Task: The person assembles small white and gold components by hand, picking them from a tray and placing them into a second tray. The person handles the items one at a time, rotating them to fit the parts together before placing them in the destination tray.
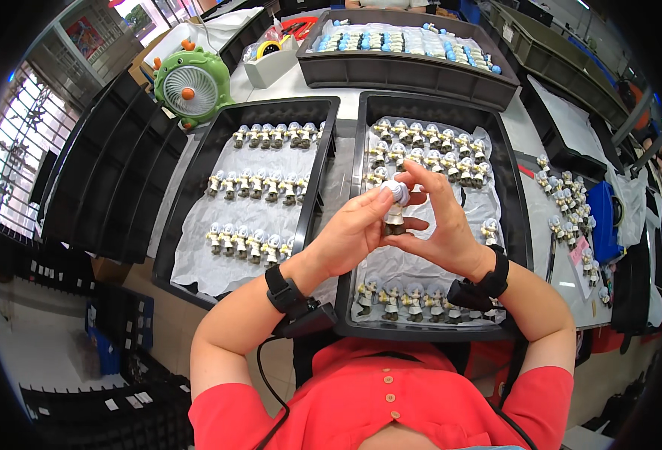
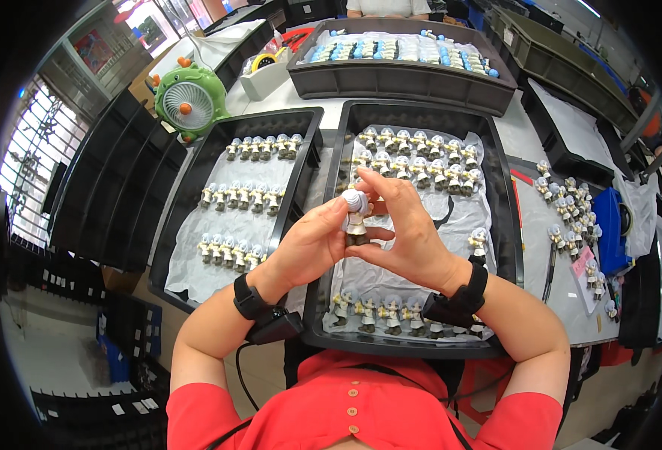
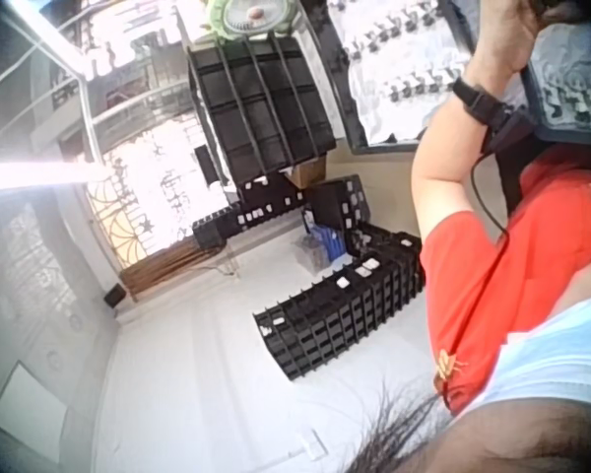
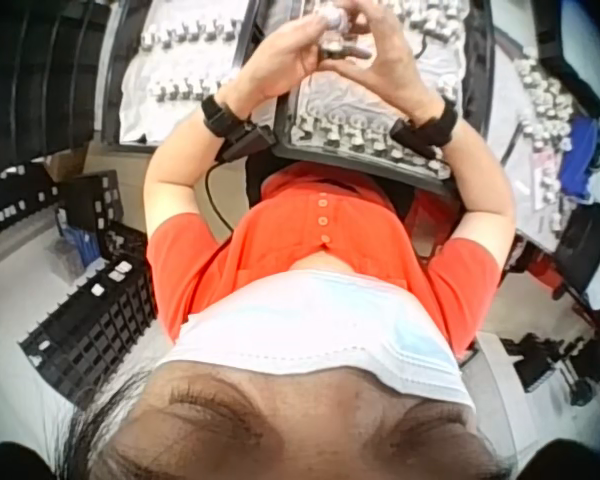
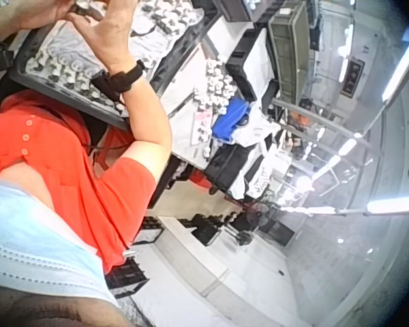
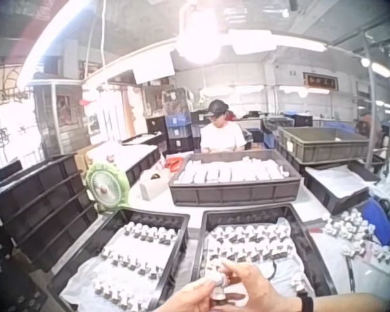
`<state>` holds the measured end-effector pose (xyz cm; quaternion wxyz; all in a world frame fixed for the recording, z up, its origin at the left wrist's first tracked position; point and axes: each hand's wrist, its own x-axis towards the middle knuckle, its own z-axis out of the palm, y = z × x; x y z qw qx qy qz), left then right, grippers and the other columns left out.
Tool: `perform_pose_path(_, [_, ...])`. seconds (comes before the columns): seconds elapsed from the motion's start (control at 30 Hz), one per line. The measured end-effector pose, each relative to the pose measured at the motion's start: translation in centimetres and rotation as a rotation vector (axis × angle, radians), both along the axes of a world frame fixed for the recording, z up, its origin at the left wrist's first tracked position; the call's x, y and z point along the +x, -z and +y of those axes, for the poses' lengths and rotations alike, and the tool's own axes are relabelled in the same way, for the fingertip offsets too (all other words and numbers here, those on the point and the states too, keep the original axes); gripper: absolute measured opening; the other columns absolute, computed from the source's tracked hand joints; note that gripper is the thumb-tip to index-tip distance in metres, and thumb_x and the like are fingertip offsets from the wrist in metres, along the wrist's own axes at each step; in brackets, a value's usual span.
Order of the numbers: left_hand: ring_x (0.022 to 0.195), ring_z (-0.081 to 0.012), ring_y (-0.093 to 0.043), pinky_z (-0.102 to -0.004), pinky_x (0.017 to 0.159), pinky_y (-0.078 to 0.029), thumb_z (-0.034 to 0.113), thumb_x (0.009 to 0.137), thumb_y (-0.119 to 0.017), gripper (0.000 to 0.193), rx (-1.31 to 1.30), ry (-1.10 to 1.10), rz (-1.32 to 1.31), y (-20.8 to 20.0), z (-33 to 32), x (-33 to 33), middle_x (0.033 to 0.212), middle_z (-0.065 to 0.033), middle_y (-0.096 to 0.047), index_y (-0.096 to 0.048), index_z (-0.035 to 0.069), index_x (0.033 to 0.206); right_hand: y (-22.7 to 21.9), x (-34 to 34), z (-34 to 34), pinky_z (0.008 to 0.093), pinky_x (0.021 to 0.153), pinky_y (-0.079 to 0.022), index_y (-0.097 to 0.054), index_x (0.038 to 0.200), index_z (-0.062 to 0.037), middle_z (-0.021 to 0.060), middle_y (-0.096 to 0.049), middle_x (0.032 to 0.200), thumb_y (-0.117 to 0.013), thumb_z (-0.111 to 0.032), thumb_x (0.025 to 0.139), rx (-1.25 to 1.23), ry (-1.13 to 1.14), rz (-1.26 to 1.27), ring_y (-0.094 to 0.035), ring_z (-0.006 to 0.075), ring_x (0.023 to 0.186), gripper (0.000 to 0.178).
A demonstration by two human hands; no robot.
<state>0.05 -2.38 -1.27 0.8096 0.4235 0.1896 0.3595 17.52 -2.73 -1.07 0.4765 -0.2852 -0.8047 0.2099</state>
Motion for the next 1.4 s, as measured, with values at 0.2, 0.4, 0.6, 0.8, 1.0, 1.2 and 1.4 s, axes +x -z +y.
perform_pose_path(0.2, [0.112, -0.0246, -0.052, -0.0381, 0.090, -0.046, 0.045, 0.099, -0.028, 0.053, -0.070, 0.019, -0.083, -0.3, 0.2, -0.1, 0.131, -0.0059, -0.044, -0.033, 0.008, 0.138, -0.3, 0.4, 0.2, 0.0322, 0.085, -0.050, -0.037, 0.136, -0.0092, 0.0093, -0.051, 0.115, -0.084, -0.008, 0.059, -0.016, 0.024, -0.038, -0.053, 0.0231, 0.102, 0.090])
perform_pose_path(0.4, [0.116, -0.0303, -0.050, -0.0408, 0.092, -0.046, 0.043, 0.099, -0.024, 0.055, -0.050, -0.040, -0.049, 0.1, 0.4, -0.2, 0.135, -0.0095, -0.043, -0.031, 0.005, 0.138, 0.2, 0.9, 0.7, 0.0371, 0.092, -0.042, -0.045, 0.130, -0.0078, 0.0089, -0.053, 0.116, -0.082, -0.011, 0.058, -0.042, 0.026, -0.085, -0.054, 0.0260, 0.101, 0.081])
perform_pose_path(0.6, [0.109, -0.0288, -0.055, -0.0379, 0.087, -0.049, 0.040, 0.099, -0.030, 0.050, -0.023, -0.108, -0.018, 0.3, 0.4, -0.3, 0.126, -0.0120, -0.049, -0.037, 0.004, 0.133, 0.3, 0.9, 0.7, 0.0386, 0.096, -0.038, -0.048, 0.127, -0.0071, 0.0107, -0.052, 0.120, -0.079, -0.014, 0.063, -0.038, 0.039, -0.102, -0.049, 0.0281, 0.110, 0.071])
perform_pose_path(0.8, [0.103, -0.0272, -0.059, -0.0369, 0.083, -0.051, 0.040, 0.099, -0.034, 0.048, -0.051, -0.183, 0.011, 0.6, 0.5, -0.4, 0.117, -0.0102, -0.054, -0.042, 0.004, 0.129, 0.6, 0.9, 0.8, 0.0389, 0.098, -0.038, -0.047, 0.128, -0.0074, 0.0121, -0.050, 0.124, -0.078, -0.016, 0.066, -0.098, 0.032, -0.120, -0.047, 0.0293, 0.115, 0.070])
perform_pose_path(1.0, [0.097, -0.0249, -0.062, -0.0360, 0.079, -0.053, 0.039, 0.097, -0.043, 0.046, -0.033, -0.215, 0.065, 0.9, 0.6, -0.6, 0.112, -0.0076, -0.057, -0.044, 0.004, 0.128, 0.7, 0.9, 0.8, 0.0388, 0.098, -0.038, -0.046, 0.129, -0.0076, 0.0122, -0.050, 0.125, -0.078, -0.016, 0.066, -0.114, 0.025, -0.128, -0.047, 0.0297, 0.116, 0.072])
perform_pose_path(1.2, [0.101, -0.0240, -0.060, -0.0371, 0.083, -0.051, 0.037, 0.098, -0.041, 0.045, -0.027, -0.212, 0.075, 0.7, 0.5, -0.5, 0.117, -0.0079, -0.055, -0.041, 0.005, 0.130, 0.5, 0.8, 0.7, 0.0388, 0.097, -0.040, -0.048, 0.126, -0.0076, 0.0124, -0.050, 0.121, -0.078, -0.012, 0.064, -0.099, 0.035, -0.113, -0.048, 0.0300, 0.113, 0.069])
perform_pose_path(1.4, [0.111, -0.0243, -0.054, -0.0395, 0.088, -0.049, 0.032, 0.099, -0.035, 0.044, 0.006, -0.179, 0.030, 0.7, 0.5, -0.6, 0.124, -0.0084, -0.050, -0.037, 0.005, 0.134, 0.7, 0.5, 0.6, 0.0383, 0.094, -0.042, -0.049, 0.123, -0.0085, 0.0116, -0.048, 0.117, -0.078, -0.006, 0.061, 0.002, 0.077, -0.087, -0.048, 0.0302, 0.110, 0.068])
